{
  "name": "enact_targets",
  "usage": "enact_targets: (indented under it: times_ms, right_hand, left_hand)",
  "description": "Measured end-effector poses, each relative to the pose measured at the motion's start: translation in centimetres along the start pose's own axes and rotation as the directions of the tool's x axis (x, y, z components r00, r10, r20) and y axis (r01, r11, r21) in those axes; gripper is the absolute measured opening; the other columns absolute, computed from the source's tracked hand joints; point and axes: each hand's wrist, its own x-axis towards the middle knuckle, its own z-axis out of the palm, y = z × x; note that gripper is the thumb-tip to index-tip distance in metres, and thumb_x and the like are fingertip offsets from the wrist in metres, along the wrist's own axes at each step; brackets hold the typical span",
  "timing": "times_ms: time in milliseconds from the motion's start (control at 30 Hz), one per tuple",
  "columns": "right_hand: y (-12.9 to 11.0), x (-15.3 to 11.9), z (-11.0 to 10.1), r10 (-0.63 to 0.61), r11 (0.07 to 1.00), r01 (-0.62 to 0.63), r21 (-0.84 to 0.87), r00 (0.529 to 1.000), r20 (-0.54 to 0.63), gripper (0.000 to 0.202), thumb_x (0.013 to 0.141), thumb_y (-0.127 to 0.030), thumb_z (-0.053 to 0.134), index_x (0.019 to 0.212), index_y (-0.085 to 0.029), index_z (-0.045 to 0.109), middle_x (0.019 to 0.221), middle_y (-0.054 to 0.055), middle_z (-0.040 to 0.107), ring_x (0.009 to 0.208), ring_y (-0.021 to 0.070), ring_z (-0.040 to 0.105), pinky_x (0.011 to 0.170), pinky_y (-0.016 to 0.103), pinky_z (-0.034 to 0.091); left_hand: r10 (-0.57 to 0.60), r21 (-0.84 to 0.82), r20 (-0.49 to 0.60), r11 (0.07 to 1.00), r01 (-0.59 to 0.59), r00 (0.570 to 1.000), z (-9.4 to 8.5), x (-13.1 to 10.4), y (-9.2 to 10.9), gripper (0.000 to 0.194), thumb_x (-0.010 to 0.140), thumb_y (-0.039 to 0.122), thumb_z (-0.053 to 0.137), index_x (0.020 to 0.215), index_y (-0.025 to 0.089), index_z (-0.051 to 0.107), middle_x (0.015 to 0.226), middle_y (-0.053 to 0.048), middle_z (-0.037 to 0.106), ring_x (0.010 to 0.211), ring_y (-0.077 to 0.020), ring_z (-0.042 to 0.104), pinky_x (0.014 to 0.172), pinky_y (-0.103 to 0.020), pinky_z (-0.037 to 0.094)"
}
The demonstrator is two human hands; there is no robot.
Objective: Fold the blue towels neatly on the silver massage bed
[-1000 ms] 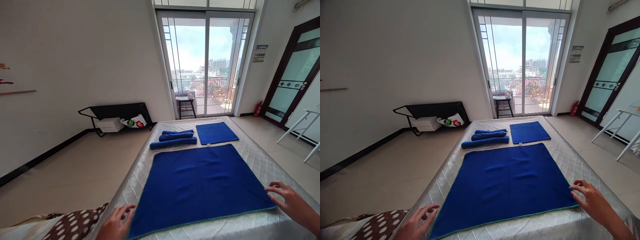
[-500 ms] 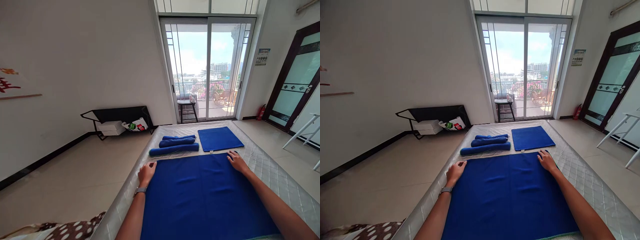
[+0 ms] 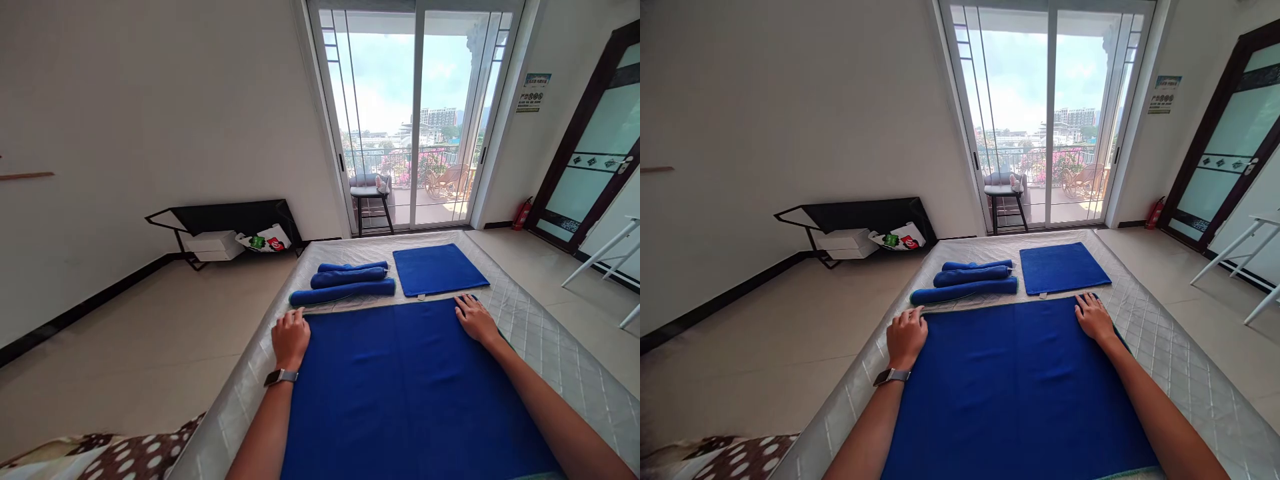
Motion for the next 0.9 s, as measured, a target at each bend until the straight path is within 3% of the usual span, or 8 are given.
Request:
enact_targets:
  times_ms: [100,200,333,533,700,767,833,900]
  right_hand:
    - [-0.1,-0.2,-0.2,0.028,0.999,-0.028,-0.038,1.000,-0.009,0.053,0.101,-0.036,0.030,0.148,-0.019,0.047,0.157,0.010,0.040,0.146,0.0273,0.032,0.120,0.047,0.026]
    - [0.1,-0.4,-0.2,0.028,0.999,-0.026,-0.039,0.998,0.049,0.055,0.102,-0.037,0.029,0.151,-0.019,0.042,0.159,0.008,0.037,0.147,0.0248,0.030,0.120,0.045,0.025]
    - [0.1,-0.5,-0.2,0.061,0.998,-0.058,-0.036,0.995,0.073,0.057,0.103,-0.039,0.026,0.154,-0.018,0.036,0.161,0.007,0.033,0.149,0.0223,0.025,0.122,0.043,0.021]
    - [-0.3,-0.5,-0.1,0.110,0.993,-0.107,-0.051,0.992,0.064,0.056,0.103,-0.042,0.026,0.155,-0.023,0.035,0.161,0.006,0.032,0.149,0.0213,0.025,0.121,0.042,0.018]
    - [-0.5,-0.4,0.0,0.131,0.991,-0.128,-0.039,0.989,0.073,0.056,0.103,-0.042,0.026,0.155,-0.024,0.034,0.162,0.005,0.030,0.150,0.0210,0.024,0.121,0.042,0.016]
    - [-0.5,-0.3,0.1,0.132,0.991,-0.130,-0.030,0.988,0.081,0.056,0.103,-0.043,0.026,0.156,-0.024,0.033,0.163,0.005,0.029,0.150,0.0213,0.023,0.122,0.042,0.015]
    - [-0.4,-0.2,0.3,0.132,0.991,-0.130,-0.025,0.987,0.089,0.056,0.103,-0.043,0.026,0.156,-0.024,0.033,0.163,0.005,0.028,0.150,0.0214,0.022,0.122,0.042,0.015]
    - [-0.3,-0.1,0.5,0.132,0.991,-0.130,-0.021,0.987,0.091,0.057,0.103,-0.044,0.026,0.156,-0.025,0.032,0.163,0.005,0.027,0.150,0.0214,0.022,0.122,0.043,0.014]
  left_hand:
    - [0.190,-0.079,0.051,0.979,-0.186,0.980,-0.1,-0.1,2.3,0.041,0.097,0.024,0.037,0.123,0.015,0.067,0.127,-0.015,0.067,0.119,-0.0287,0.059,0.101,-0.041,0.044]
    - [0.364,-0.174,0.184,0.927,-0.334,0.913,0.7,-1.1,5.1,0.048,0.100,0.042,0.038,0.139,0.021,0.057,0.145,-0.010,0.057,0.136,-0.0273,0.047,0.114,-0.043,0.035]
    - [0.377,-0.159,0.334,0.926,-0.343,0.864,1.9,-2.5,6.2,0.057,0.101,0.053,0.030,0.152,0.030,0.038,0.160,-0.004,0.038,0.150,-0.0256,0.027,0.121,-0.048,0.023]
    - [0.179,0.005,0.415,0.980,-0.199,0.892,3.1,-1.6,0.2,0.060,0.102,0.049,0.023,0.157,0.025,0.025,0.163,-0.009,0.027,0.150,-0.0268,0.026,0.120,-0.050,0.022]
    - [0.065,0.109,0.378,0.987,-0.115,0.923,3.2,-0.7,-3.6,0.063,0.101,0.046,0.020,0.155,0.016,0.031,0.159,-0.016,0.035,0.146,-0.0314,0.034,0.118,-0.053,0.027]
    - [0.095,0.111,0.289,0.985,-0.132,0.952,2.8,-0.7,-2.2,0.062,0.101,0.043,0.021,0.152,0.014,0.039,0.157,-0.017,0.038,0.145,-0.0330,0.036,0.117,-0.055,0.028]
    - [0.213,0.069,0.201,0.971,-0.230,0.956,2.3,-1.1,1.4,0.058,0.101,0.040,0.024,0.148,0.014,0.045,0.156,-0.016,0.041,0.145,-0.0328,0.037,0.117,-0.054,0.030]
    - [0.398,-0.017,0.176,0.916,-0.401,0.900,1.8,-2.2,6.6,0.055,0.102,0.039,0.025,0.146,0.015,0.049,0.155,-0.015,0.044,0.145,-0.0307,0.037,0.117,-0.050,0.032]
